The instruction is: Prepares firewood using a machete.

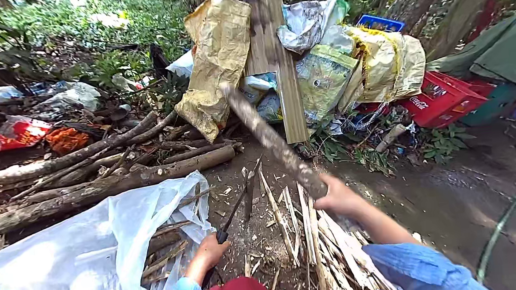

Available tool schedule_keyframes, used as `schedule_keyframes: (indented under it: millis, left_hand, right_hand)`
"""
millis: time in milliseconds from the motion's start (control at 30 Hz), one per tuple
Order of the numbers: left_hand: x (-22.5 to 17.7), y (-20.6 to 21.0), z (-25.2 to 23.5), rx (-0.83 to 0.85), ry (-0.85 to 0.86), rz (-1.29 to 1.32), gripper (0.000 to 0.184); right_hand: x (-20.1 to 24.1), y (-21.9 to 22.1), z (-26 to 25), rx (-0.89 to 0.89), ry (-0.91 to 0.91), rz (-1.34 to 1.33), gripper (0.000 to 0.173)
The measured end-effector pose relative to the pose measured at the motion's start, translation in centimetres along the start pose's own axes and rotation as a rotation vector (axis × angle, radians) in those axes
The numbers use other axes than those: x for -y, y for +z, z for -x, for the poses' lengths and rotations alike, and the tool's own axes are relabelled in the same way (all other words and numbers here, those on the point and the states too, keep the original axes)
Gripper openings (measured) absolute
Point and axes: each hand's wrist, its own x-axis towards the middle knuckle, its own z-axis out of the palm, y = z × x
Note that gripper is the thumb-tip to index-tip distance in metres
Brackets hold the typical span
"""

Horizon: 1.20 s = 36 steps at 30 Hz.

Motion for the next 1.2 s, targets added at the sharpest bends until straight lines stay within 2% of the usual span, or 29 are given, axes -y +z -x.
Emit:
schedule_keyframes:
  millis: [67,133,200,233,267,300,400,467,533,600,733,833,900,967,1033,1100,1133,1200]
  left_hand:
    - [-0.2,0.1,-0.5,0.002,0.010,-0.020,0.051]
    - [-0.2,0.2,-0.8,0.002,0.015,-0.035,0.052]
    - [-0.4,0.4,-0.8,-0.006,0.011,-0.029,0.052]
    - [-0.4,0.5,-0.8,-0.013,0.010,-0.019,0.051]
    - [-0.4,0.6,-0.9,-0.016,0.006,-0.007,0.051]
    - [-0.3,0.7,-1.1,-0.022,0.003,0.010,0.051]
    - [0.1,1.5,-2.3,-0.037,-0.021,0.043,0.048]
    - [0.4,1.6,-3.6,-0.002,-0.064,0.008,0.049]
    - [1.3,2.3,-4.5,0.013,-0.092,0.003,0.049]
    - [1.8,2.9,-5.4,0.015,-0.104,0.009,0.049]
    - [1.7,3.9,-5.8,0.020,-0.106,-0.034,0.049]
    - [1.4,4.5,-6.5,0.028,-0.082,-0.057,0.047]
    - [1.3,4.9,-7.0,0.026,-0.076,-0.058,0.047]
    - [1.3,5.0,-7.3,0.025,-0.075,-0.058,0.047]
    - [1.5,5.0,-7.5,0.025,-0.071,-0.048,0.048]
    - [1.8,5.0,-7.6,0.019,-0.060,-0.026,0.047]
    - [2.0,4.9,-7.6,0.015,-0.055,-0.017,0.047]
    - [2.5,5.1,-7.8,0.020,-0.060,-0.027,0.049]
  right_hand:
    - [3.1,-2.9,0.5,-0.212,-0.136,-0.014,0.074]
    - [4.6,-4.0,-0.2,-0.464,-0.284,-0.099,0.074]
    - [5.1,-3.1,-1.7,-0.649,-0.393,-0.203,0.083]
    - [4.5,-1.9,-2.6,-0.681,-0.412,-0.229,0.088]
    - [3.0,0.1,-3.5,-0.661,-0.382,-0.221,0.090]
    - [0.7,2.5,-4.2,-0.558,-0.269,-0.160,0.093]
    - [-7.7,10.0,-6.6,0.005,0.257,0.317,0.088]
    - [-10.4,13.5,-7.8,0.194,0.403,0.461,0.088]
    - [-10.9,15.5,-7.6,0.202,0.417,0.417,0.090]
    - [-11.0,15.8,-7.8,0.191,0.384,0.261,0.086]
    - [-9.6,12.4,-7.2,0.122,0.258,-0.063,0.085]
    - [-5.2,6.7,-6.4,-0.068,0.098,-0.096,0.082]
    - [-2.0,3.4,-5.9,-0.260,-0.051,-0.139,0.084]
    - [-0.4,2.1,-6.5,-0.460,-0.190,-0.227,0.082]
    - [-0.7,3.1,-7.7,-0.578,-0.258,-0.283,0.087]
    - [-4.0,6.7,-8.4,-0.535,-0.169,-0.217,0.092]
    - [-6.4,8.9,-8.5,-0.419,-0.026,-0.097,0.093]
    - [-11.3,13.2,-8.5,-0.048,0.301,0.256,0.091]
